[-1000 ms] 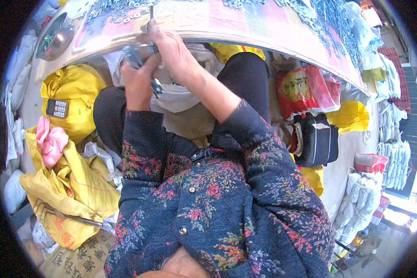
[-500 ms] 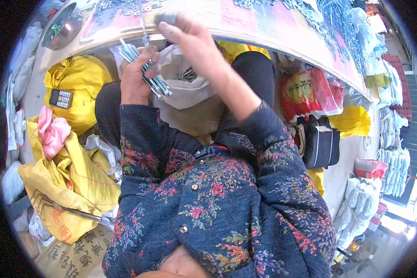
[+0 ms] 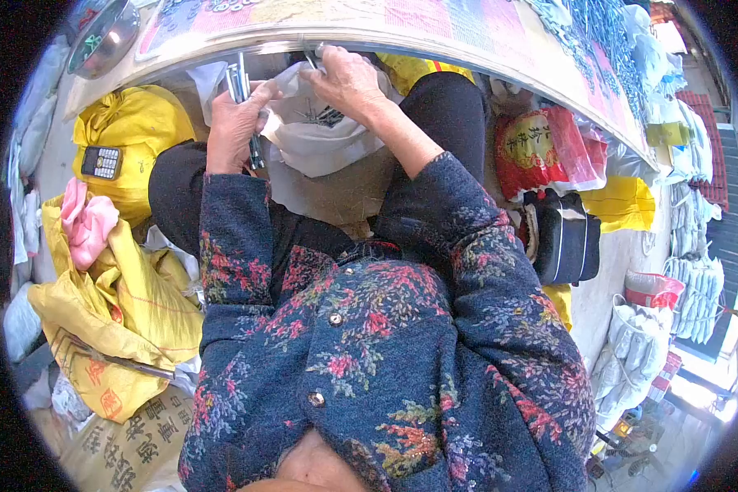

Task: The person threads multiple metal washers onto long bolts by hand.

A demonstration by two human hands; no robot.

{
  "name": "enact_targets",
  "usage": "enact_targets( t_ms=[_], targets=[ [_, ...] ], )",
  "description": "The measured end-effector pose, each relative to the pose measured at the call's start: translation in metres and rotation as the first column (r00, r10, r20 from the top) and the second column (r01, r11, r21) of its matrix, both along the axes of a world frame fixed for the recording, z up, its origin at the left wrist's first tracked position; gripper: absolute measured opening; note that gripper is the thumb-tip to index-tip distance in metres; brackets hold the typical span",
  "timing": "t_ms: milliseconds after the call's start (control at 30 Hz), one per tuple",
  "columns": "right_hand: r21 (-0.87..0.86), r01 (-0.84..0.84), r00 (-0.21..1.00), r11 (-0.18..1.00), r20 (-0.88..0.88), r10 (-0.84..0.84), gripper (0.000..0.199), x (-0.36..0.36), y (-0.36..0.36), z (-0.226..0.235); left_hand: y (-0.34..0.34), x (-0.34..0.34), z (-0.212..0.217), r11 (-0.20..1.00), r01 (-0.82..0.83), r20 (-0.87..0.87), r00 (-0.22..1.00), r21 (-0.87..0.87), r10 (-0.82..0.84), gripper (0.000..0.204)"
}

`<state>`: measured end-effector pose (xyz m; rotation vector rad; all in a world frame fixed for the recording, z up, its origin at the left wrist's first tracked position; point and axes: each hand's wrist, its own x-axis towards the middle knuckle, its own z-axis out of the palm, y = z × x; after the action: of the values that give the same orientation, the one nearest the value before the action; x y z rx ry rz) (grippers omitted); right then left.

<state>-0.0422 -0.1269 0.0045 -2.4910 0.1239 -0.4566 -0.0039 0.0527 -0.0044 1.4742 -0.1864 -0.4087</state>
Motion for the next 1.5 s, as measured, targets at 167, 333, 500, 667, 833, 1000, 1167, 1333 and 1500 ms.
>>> enact_targets(
  t_ms=[167,333,500,667,833,1000,1167,1333,1500],
  targets=[
    [0.277,-0.135,0.988,0.951,0.115,0.106,0.029,-0.002,0.001,0.005,-0.02,-0.009,-0.007,0.983,0.169,-0.084,0.981,-0.072,-0.175,0.014],
    [0.529,-0.042,0.998,0.848,-0.024,0.064,0.026,-0.001,-0.005,0.019,-0.038,-0.016,-0.003,0.922,0.305,-0.103,0.936,-0.24,-0.336,0.016],
    [0.781,0.027,0.879,0.624,0.279,-0.388,0.022,0.01,-0.067,0.059,-0.049,-0.016,0.005,0.81,0.496,-0.151,0.816,-0.313,-0.558,0.024],
    [0.684,0.137,0.951,0.717,0.112,-0.289,0.017,-0.004,-0.09,0.055,-0.072,-0.025,0.013,0.851,0.287,-0.309,0.841,-0.441,-0.444,0.029],
    [0.656,0.11,0.993,0.747,-0.042,-0.11,0.025,-0.006,-0.119,0.026,-0.079,-0.029,0.012,0.802,0.347,-0.379,0.743,-0.487,-0.551,0.024],
    [0.285,0.619,0.748,0.732,0.072,-0.66,0.036,0.034,-0.26,0.034,-0.079,-0.021,0.008,0.848,0.317,-0.442,0.745,-0.425,-0.5,0.02],
    [-0.217,0.613,0.785,0.76,0.066,-0.615,0.048,0.076,-0.342,0.039,-0.093,-0.02,0.007,0.873,0.319,-0.462,0.752,-0.37,-0.471,0.018],
    [-0.391,0.27,0.945,0.88,-0.067,-0.319,0.03,0.071,-0.343,0.06,-0.102,-0.021,0.01,0.892,0.31,-0.449,0.779,-0.329,-0.437,0.018],
    [0.853,0.098,0.977,0.512,0.016,-0.212,0.014,0.039,-0.297,0.056,-0.104,-0.024,0.015,0.89,0.332,-0.365,0.823,-0.313,-0.435,0.019]
  ],
)
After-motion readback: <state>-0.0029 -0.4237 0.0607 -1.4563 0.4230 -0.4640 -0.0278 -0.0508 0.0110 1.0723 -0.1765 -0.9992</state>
